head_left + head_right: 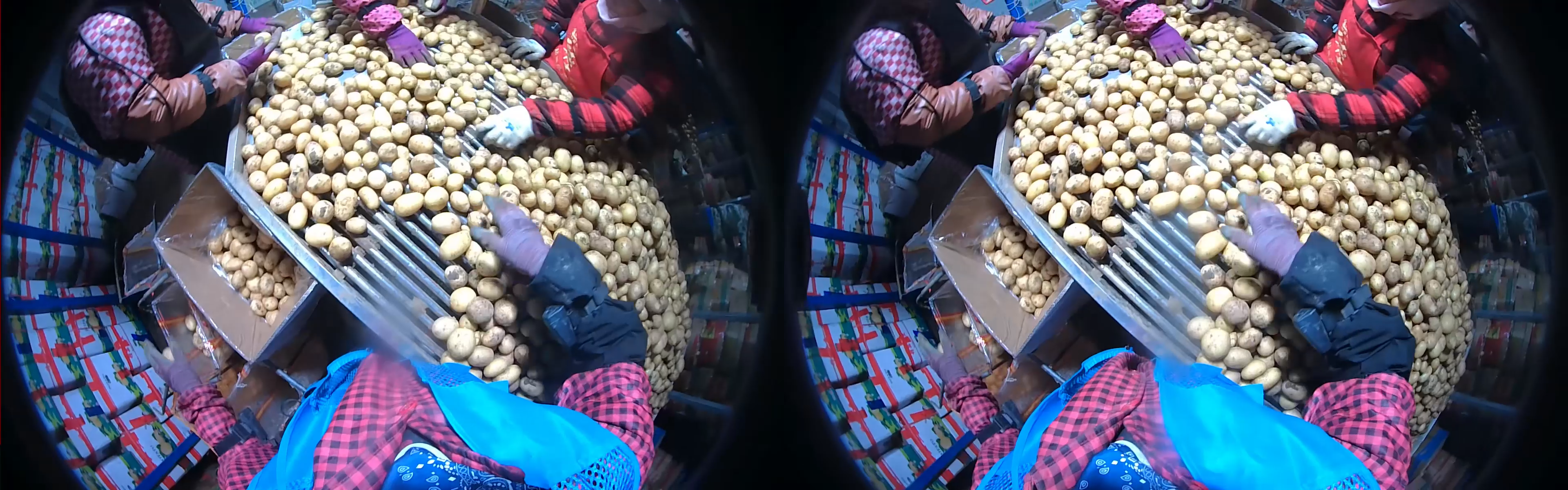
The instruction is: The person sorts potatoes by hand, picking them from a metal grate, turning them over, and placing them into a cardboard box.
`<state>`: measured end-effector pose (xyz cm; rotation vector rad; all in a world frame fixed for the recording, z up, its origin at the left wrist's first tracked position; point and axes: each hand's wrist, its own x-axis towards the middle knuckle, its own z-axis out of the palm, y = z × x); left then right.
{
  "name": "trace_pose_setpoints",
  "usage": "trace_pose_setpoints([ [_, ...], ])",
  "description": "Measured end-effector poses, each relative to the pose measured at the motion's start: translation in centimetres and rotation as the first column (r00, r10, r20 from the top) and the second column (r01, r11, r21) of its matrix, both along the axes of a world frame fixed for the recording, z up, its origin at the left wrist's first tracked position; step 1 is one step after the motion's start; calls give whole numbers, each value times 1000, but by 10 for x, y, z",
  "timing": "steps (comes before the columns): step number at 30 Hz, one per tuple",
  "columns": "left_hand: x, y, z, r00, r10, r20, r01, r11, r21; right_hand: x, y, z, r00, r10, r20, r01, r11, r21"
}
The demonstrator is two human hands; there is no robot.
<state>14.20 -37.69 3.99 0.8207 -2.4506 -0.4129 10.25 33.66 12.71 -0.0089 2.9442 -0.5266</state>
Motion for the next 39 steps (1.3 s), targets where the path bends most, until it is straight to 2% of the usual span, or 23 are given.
trace_pose_setpoints([
  [3, -53, 120, 42, 899, -438, -6, 434, 889, 146, -34, -10, -3, 994, 102, -36, -100, 994, 44],
  [5, -95, 216, 46, 716, -692, -91, 693, 689, 210, -63, -43, -3, 984, 173, 41, -175, 983, 49],
  [6, -109, 261, 51, 568, -806, -165, 817, 529, 230, -77, -60, -5, 978, 174, 117, -180, 982, 48],
  [7, -138, 275, 13, 392, -917, -72, 918, 395, -38, -90, -76, -14, 980, 179, 90, -187, 978, 91],
  [8, -149, 311, 22, 412, -906, 93, 909, 416, 21, -104, -88, -25, 978, 176, 115, -190, 974, 125],
  [9, -171, 326, -16, 396, -873, 285, 907, 421, 29, -113, -100, -31, 975, 192, 114, -211, 959, 189],
  [10, -182, 344, -19, 405, -763, 505, 863, 502, 66, -119, -109, -36, 973, 202, 116, -225, 941, 254],
  [12, -205, 356, -10, 370, -644, 670, 840, 540, 56, -128, -117, -63, 970, 234, -57, -206, 929, 307],
  [16, -232, 342, -12, 321, -712, 624, 844, 514, 152, -159, -120, -42, 961, 254, 108, -263, 962, 78],
  [17, -232, 342, -6, 302, -728, 615, 834, 514, 200, -166, -117, -45, 968, 252, -11, -253, 967, -30],
  [18, -226, 342, -9, 315, -733, 604, 850, 501, 165, -177, -117, -46, 945, 254, -205, -247, 967, 61],
  [20, -196, 349, -13, 314, -739, 596, 897, 437, 69, -208, -106, -50, 948, 256, -190, -209, 949, 236],
  [22, -168, 353, -9, 313, -836, 450, 910, 400, 110, -243, -72, -81, 959, 216, -180, -181, 964, 193],
  [24, -152, 362, -9, 385, -814, 436, 904, 427, -1, -273, -48, -103, 956, 217, -196, -178, 964, 197],
  [28, -147, 368, -15, 458, -798, 390, 869, 495, -9, -317, -28, -93, 993, 108, -45, -101, 986, 136],
  [29, -150, 366, -15, 490, -790, 368, 854, 520, -20, -323, -24, -95, 995, 78, -69, -61, 973, 224],
  [30, -152, 366, -13, 501, -785, 365, 849, 528, -28, -322, -25, -98, 988, 6, -154, 26, 980, 200],
  [33, -149, 367, -11, 510, -796, 325, 844, 536, -13, -301, -23, -87, 999, 33, -41, -22, 969, 245],
  [34, -150, 369, -11, 508, -804, 308, 846, 534, -3, -276, -23, -82, 994, 89, -56, -76, 976, 205],
  [35, -150, 368, -11, 509, -806, 301, 844, 536, 6, -263, -16, -90, 980, 198, 34, -201, 963, 177],
  [36, -149, 366, -11, 505, -809, 300, 845, 534, 16, -228, -17, -66, 954, 290, 79, -301, 921, 249],
  [37, -149, 366, -13, 509, -809, 293, 844, 536, 12, -204, -14, -50, 922, 309, 234, -367, 891, 269],
  [39, -151, 364, -15, 496, -819, 288, 853, 522, 15, -146, 5, -7, 909, 269, 318, -272, 962, -36],
])
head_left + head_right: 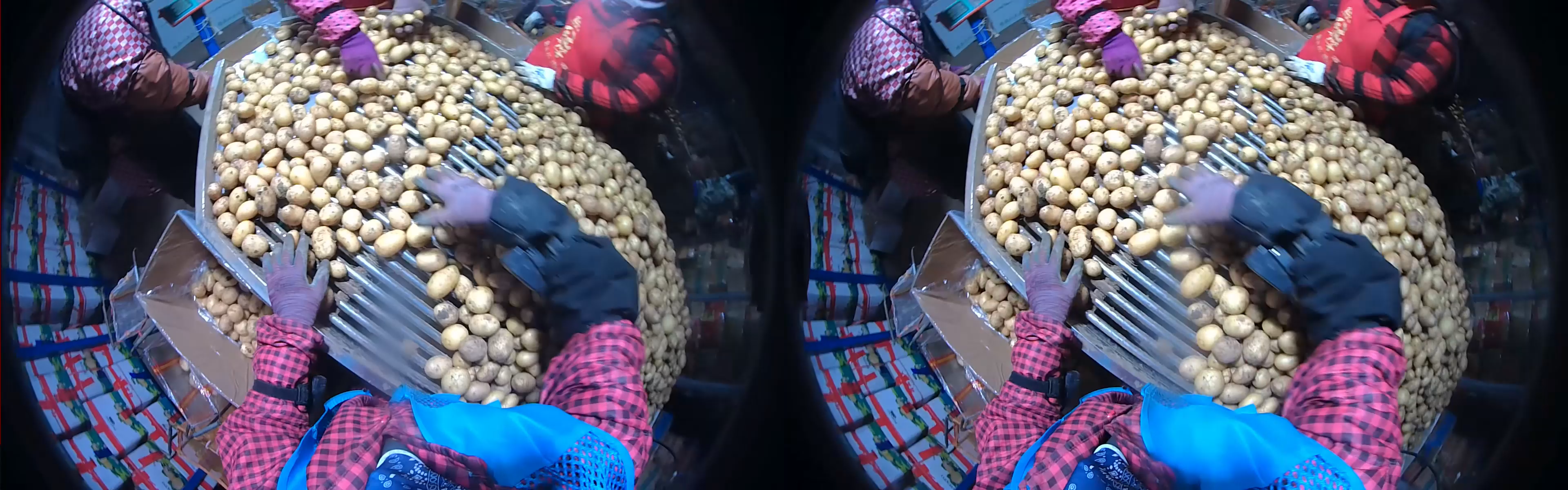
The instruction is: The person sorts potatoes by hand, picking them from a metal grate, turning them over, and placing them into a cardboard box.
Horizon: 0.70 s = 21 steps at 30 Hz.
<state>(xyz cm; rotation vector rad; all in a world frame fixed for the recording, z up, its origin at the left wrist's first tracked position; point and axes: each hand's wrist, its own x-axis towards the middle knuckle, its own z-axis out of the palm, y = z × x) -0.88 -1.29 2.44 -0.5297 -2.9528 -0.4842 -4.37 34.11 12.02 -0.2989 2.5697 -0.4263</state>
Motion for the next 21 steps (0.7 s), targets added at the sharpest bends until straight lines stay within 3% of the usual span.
trace_pose_setpoints([
  [1, -1, -1, -3, 1000, 5, 2, -5, 1000, -5, 30, 9, 25, 999, 32, -3, -32, 992, 124],
  [2, -1, -2, -9, 1000, 1, -23, -1, 1000, -2, 60, 28, 29, 991, 24, -129, 4, 976, 216],
  [5, -1, -1, -8, 1000, 14, -3, -14, 1000, -10, 119, 77, 49, 991, -120, -62, 134, 916, 379],
  [7, 0, 0, -6, 1000, 20, 4, -20, 1000, -10, 135, 87, 36, 999, 36, -22, -19, 840, 542],
  [9, 0, 0, -7, 1000, 12, 8, -12, 1000, -16, 121, 88, 11, 994, -40, -103, 86, 866, 492],
  [11, -1, -1, -9, 1000, 14, -5, -14, 999, -35, 104, 97, -36, 944, 31, -329, 120, 896, 428],
  [12, -1, -2, -10, 1000, 12, -6, -12, 1000, -24, 86, 92, -44, 926, -33, -375, 164, 932, 323],
  [15, -1, -4, -14, 1000, 9, -28, -9, 1000, -1, 14, 69, -52, 960, -109, -256, 222, 855, 468],
  [17, -2, -2, -6, 1000, 10, -10, -10, 1000, -2, -33, 71, -59, 925, -346, -156, 378, 878, 294],
  [19, -2, -2, -6, 1000, 7, -16, -7, 1000, -6, -36, 62, -38, 901, -417, -119, 434, 860, 269],
  [21, -4, -5, -14, 999, -8, -35, 8, 1000, 5, -11, 32, -41, 896, -392, -207, 442, 825, 352],
])
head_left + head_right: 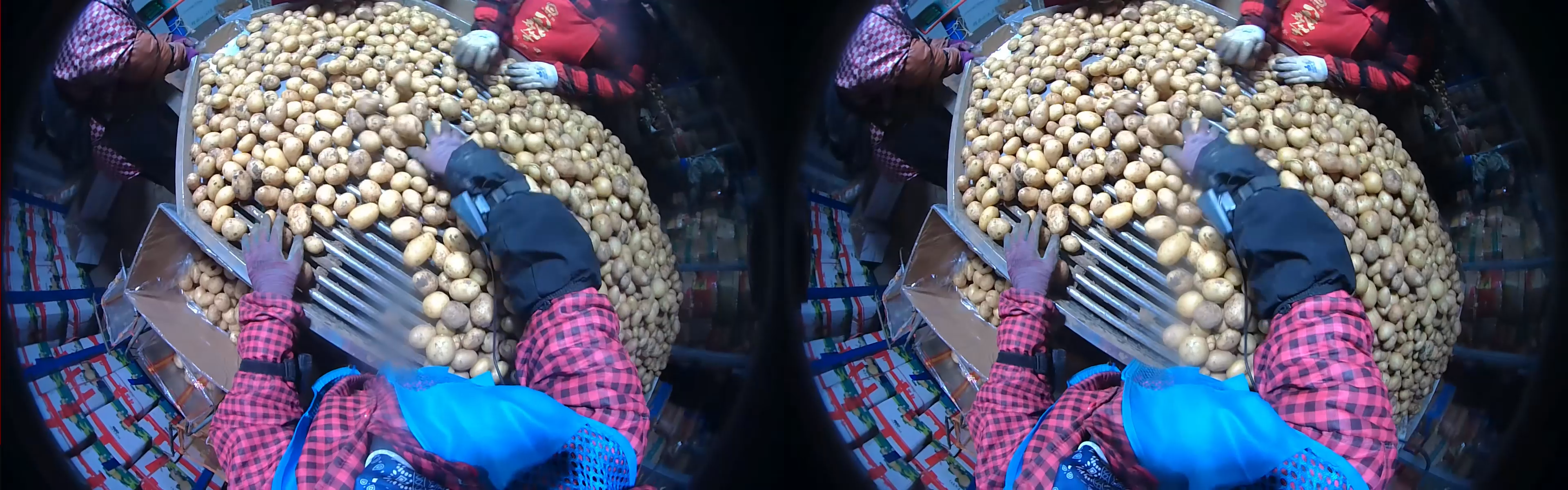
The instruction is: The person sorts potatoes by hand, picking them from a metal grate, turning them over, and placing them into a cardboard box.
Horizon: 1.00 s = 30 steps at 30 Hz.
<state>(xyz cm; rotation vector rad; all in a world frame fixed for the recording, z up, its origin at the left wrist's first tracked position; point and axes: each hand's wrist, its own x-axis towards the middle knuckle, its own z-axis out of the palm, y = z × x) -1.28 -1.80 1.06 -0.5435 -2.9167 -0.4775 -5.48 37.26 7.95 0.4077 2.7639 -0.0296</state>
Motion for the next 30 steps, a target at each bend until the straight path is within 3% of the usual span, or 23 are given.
trace_pose_setpoints([
  [1, -2, -2, -6, 1000, -7, -16, 7, 1000, 18, 16, -11, -4, 997, 20, 69, -19, 1000, -21],
  [2, -2, -3, -9, 999, -12, -30, 13, 999, 34, 47, -43, 37, 979, 128, 159, -132, 991, 12],
  [4, -1, -1, -8, 998, -26, -49, 27, 1000, 14, 89, -59, 15, 990, 131, 50, -131, 991, -18],
  [6, 5, 10, 2, 996, -8, -85, 6, 1000, -20, 117, -82, 26, 990, 131, 42, -129, 990, -50],
  [7, 12, 22, 6, 991, -90, -95, 94, 995, 34, 130, -91, 40, 960, 211, 182, -190, 974, -123],
  [10, 53, 75, 29, 933, -347, -94, 353, 934, 55, 174, -129, 2, 959, 282, 6, -282, 959, -10],
  [12, 71, 93, 28, 879, -477, 4, 477, 878, -34, 190, -155, 14, 903, 422, 78, -420, 907, -39],
  [14, 73, 79, 30, 885, -455, 95, 461, 886, -53, 193, -158, 17, 910, 415, 2, -415, 909, -33],
  [15, 72, 65, 31, 884, -428, 187, 448, 891, -79, 185, -153, 27, 879, 474, 54, -446, 857, -258],
  [17, 70, 40, 21, 937, -329, 118, 344, 927, -150, 158, -131, 44, 829, 558, 24, -426, 659, -620],
  [20, 79, 12, 33, 976, -211, 58, 217, 968, -129, 109, -90, 59, 930, 314, -193, -369, 790, -489],
  [21, 84, 5, 37, 990, -138, 42, 141, 986, -90, 78, -70, 51, 800, 600, -13, -598, 796, -90],
  [23, 98, 5, 51, 991, -128, 30, 129, 991, -39, 42, -38, 48, 849, 507, -148, -522, 850, -78],
  [24, 105, 9, 59, 992, -129, 12, 128, 992, 18, 19, -29, 38, 876, 478, -69, -482, 873, -75],
  [26, 118, 28, 78, 950, -308, 48, 299, 944, 141, -22, -18, 17, 923, 352, 153, -345, 936, -74],
  [27, 126, 40, 85, 908, -412, 82, 399, 906, 140, -36, -15, -11, 963, 270, 2, -269, 959, -88],
  [28, 135, 52, 74, 881, -463, 94, 453, 885, 111, -48, -13, -17, 968, 248, 34, -247, 968, -40],
  [29, 140, 66, 69, 849, -510, 140, 500, 860, 99, -36, -24, 16, 939, 332, 89, -332, 943, -12],
  [30, 143, 74, 64, 807, -558, 191, 551, 829, 93, -44, -17, 0, 926, 368, 78, -369, 929, -5],
])
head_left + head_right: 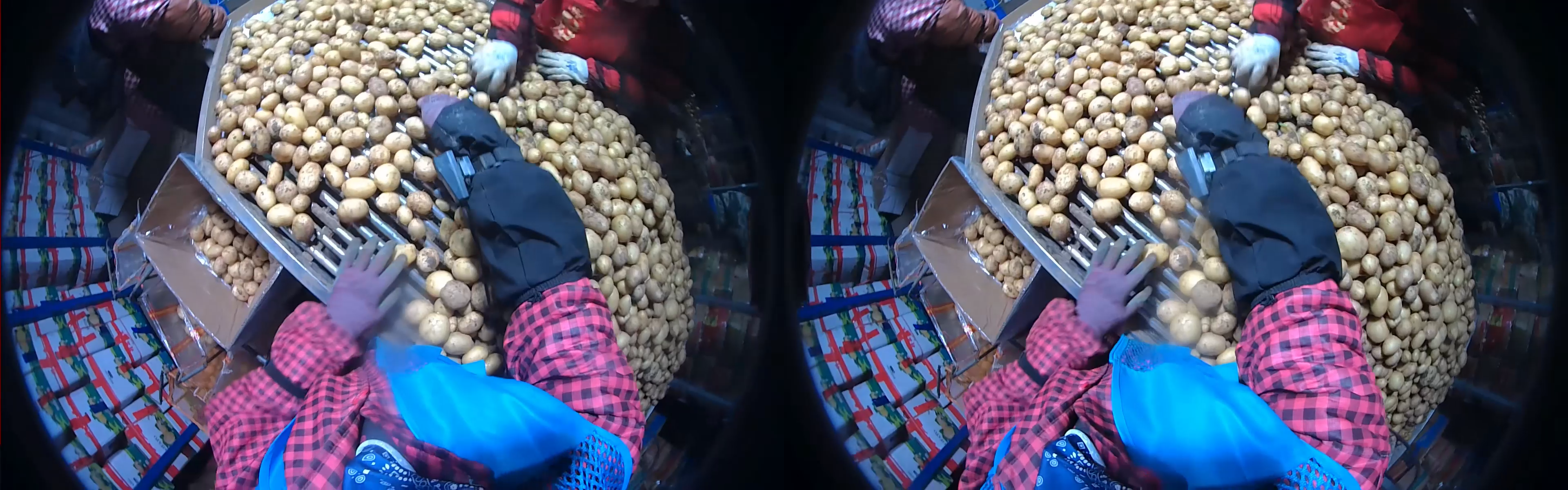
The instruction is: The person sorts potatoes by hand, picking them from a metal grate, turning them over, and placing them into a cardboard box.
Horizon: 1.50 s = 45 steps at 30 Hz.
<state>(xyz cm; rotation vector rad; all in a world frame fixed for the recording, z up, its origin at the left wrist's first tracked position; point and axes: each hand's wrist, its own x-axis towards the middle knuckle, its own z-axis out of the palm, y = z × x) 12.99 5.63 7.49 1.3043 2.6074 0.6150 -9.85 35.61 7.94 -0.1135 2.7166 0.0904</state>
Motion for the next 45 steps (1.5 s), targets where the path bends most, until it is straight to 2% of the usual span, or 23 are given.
trace_pose_setpoints([
  [1, 1, 4, -8, 999, 33, 13, -33, 999, -24, -8, 7, -14, 999, 39, -13, -39, 999, 4],
  [2, -3, 8, -16, 998, 68, 17, -67, 997, -42, 14, -4, 33, 977, 214, 7, -214, 977, 16],
  [4, -19, 1, -27, 982, 185, -24, -186, 982, -31, 9, 9, 13, 989, 147, 9, -147, 989, -12],
  [6, -40, -26, -42, 932, 311, -188, -325, 945, -45, 7, 15, -8, 999, 48, -1, -48, 996, -70],
  [10, -52, -47, -30, 830, 473, -295, -501, 865, -25, 12, 29, -28, 996, -82, -31, 76, 982, -174],
  [12, -50, -55, -21, 811, 502, -300, -524, 852, 7, 26, 27, -7, 993, -112, -37, 105, 982, -158],
  [16, -32, -74, -14, 807, 538, -243, -535, 841, 82, 59, 35, 44, 939, -189, -288, 76, 930, -361],
  [18, -23, -82, -6, 827, 539, -161, -513, 840, 179, 102, 15, 91, 950, -224, -217, 146, 935, -324],
  [21, -16, -86, -7, 842, 528, -106, -491, 833, 255, 144, 6, 98, 992, -71, -106, 54, 986, -157],
  [24, -18, -83, -10, 844, 534, -55, -494, 812, 310, 163, -15, 65, 991, 91, -94, -100, 990, -96],
  [26, -21, -80, -9, 833, 554, -18, -515, 785, 346, 151, -37, 40, 971, 94, 219, -121, 986, 113],
  [30, -20, -76, -3, 832, 555, -24, -500, 767, 403, 152, -56, 32, 938, 321, 129, -317, 947, -53],
  [32, -17, -76, -1, 842, 539, 29, -495, 749, 440, 140, -62, 10, 940, 106, 325, -160, 977, 143],
  [34, -12, -73, -2, 846, 520, 116, -509, 725, 465, 137, -49, -5, 941, 64, 333, -101, 991, 93],
  [36, -7, -60, 4, 751, 381, 540, -652, 555, 517, 140, -44, -9, 963, 95, 254, -120, 989, 88],
  [37, -2, -56, 9, 683, 317, 658, -709, 507, 491, 139, -48, -14, 979, 63, 195, -91, 987, 135],
  [38, -1, -53, 18, 683, 315, 658, -709, 504, 494, 141, -47, -11, 979, 64, 193, -92, 986, 139],
  [40, -5, -46, 29, 454, 17, 891, -795, 458, 397, 146, -42, -4, 990, 74, 124, -77, 997, 19],
  [41, -3, -38, 24, 180, -294, 939, -906, 323, 274, 155, -49, 14, 990, 67, 122, -70, 997, 24],
  [42, -3, -35, 17, 179, -305, 935, -903, 327, 280, 166, -63, 48, 995, 71, 66, -63, 992, -112],
  [43, -4, -34, 10, 26, -536, 844, -930, 296, 216, 175, -76, 66, 998, 68, 9, -63, 967, -246],
  [44, -4, -29, 4, -131, -728, 673, -946, 296, 136, 186, -76, 35, 978, 120, -170, -173, 924, -342],
  [45, -6, -22, 4, -236, -737, 633, -936, 346, 54, 201, -97, 55, 952, 199, -234, -285, 852, -439],
])
